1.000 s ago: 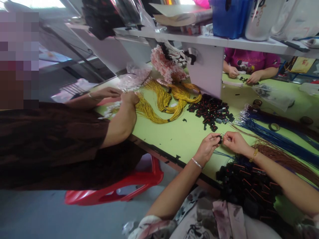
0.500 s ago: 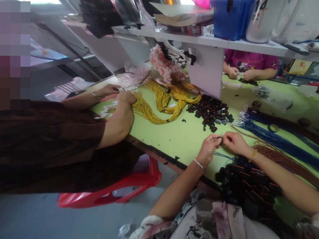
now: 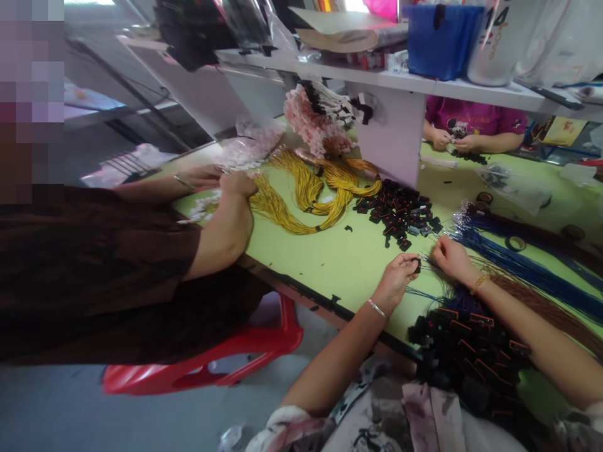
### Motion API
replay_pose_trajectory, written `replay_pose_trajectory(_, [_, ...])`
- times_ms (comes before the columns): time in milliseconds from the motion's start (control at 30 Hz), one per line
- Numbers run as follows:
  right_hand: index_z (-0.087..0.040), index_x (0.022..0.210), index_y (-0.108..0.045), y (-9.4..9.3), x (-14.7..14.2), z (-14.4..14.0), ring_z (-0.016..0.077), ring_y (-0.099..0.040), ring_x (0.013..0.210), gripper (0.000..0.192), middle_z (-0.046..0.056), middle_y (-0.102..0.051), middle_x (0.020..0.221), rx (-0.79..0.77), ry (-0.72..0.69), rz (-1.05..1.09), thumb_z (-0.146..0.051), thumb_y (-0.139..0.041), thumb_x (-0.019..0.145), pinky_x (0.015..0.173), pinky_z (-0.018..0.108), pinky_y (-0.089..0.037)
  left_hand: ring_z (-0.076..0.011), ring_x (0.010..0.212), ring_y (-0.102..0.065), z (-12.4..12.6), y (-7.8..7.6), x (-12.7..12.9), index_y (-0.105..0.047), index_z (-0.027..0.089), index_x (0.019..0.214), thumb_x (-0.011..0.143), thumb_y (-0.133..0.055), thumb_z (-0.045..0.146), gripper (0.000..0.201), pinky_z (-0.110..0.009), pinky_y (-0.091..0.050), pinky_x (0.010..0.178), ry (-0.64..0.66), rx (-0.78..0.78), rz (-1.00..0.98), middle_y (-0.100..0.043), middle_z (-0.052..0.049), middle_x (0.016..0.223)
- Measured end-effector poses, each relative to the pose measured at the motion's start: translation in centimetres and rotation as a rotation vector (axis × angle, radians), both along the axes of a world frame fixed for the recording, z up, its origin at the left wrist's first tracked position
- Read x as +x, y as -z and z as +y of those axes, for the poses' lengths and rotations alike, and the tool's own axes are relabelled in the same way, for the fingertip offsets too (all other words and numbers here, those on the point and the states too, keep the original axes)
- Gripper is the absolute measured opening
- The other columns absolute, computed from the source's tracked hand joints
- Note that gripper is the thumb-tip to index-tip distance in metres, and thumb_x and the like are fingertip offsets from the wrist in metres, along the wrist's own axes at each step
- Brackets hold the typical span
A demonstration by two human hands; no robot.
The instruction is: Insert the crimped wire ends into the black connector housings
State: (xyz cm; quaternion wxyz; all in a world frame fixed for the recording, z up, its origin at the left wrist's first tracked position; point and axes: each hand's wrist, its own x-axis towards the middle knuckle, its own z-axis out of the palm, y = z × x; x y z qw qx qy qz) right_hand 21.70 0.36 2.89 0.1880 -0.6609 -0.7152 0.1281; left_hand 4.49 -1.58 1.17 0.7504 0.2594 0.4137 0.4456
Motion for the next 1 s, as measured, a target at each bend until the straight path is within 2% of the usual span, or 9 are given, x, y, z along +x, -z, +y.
replay_pose_trajectory(133, [-0.018, 0.070, -0.052, -0.5, -0.2, -1.2, 0.0122, -0.046, 0.058, 0.013, 0.000, -0.055, 0.064, 0.038, -0.154, 0.287, -0.023, -0.047, 0.080, 0.057, 0.023, -0.034, -0.0074, 0.070, -0.053, 0.1, 0.2, 0.3, -0.065, 0.013, 0.083, 0.065, -0.074, 0.016, 0.021, -0.020, -0.045, 0.066, -0.008, -0.032, -0.075, -0.058, -0.002, 0.080])
replay_pose_trajectory(300, [-0.018, 0.068, -0.053, -1.1, -0.3, -2.5, 0.0101, -0.043, 0.053, 0.010, -0.002, -0.051, 0.059, -0.013, -0.197, 0.426, -0.024, -0.050, 0.076, 0.052, 0.021, -0.034, -0.0084, 0.071, -0.055, 0.3, 0.3, 0.9, -0.065, 0.012, 0.085, 0.072, -0.068, 0.013, 0.013, -0.019, -0.045, 0.065, 0.021, -0.051, -0.116, -0.060, -0.004, 0.082])
replay_pose_trajectory(533, [-0.018, 0.064, -0.052, -0.7, -0.2, -2.8, 0.0089, -0.041, 0.050, 0.009, -0.004, -0.049, 0.055, 0.030, -0.173, 0.354, -0.022, -0.053, 0.073, 0.051, 0.021, -0.030, -0.0089, 0.072, -0.056, 0.3, 0.4, 1.3, -0.066, 0.011, 0.086, 0.073, -0.066, 0.013, 0.013, -0.019, -0.045, 0.065, 0.032, -0.056, -0.138, -0.061, -0.005, 0.081])
replay_pose_trajectory(1000, [-0.019, 0.066, -0.052, -1.6, -0.7, -3.2, 0.0122, -0.045, 0.056, 0.010, 0.000, -0.054, 0.061, 0.079, -0.168, 0.178, -0.022, -0.051, 0.075, 0.056, 0.023, -0.031, -0.0086, 0.071, -0.054, 0.0, 0.4, 1.2, -0.066, 0.012, 0.085, 0.065, -0.076, 0.022, 0.025, -0.022, -0.042, 0.067, 0.032, -0.003, -0.093, -0.061, -0.003, 0.081])
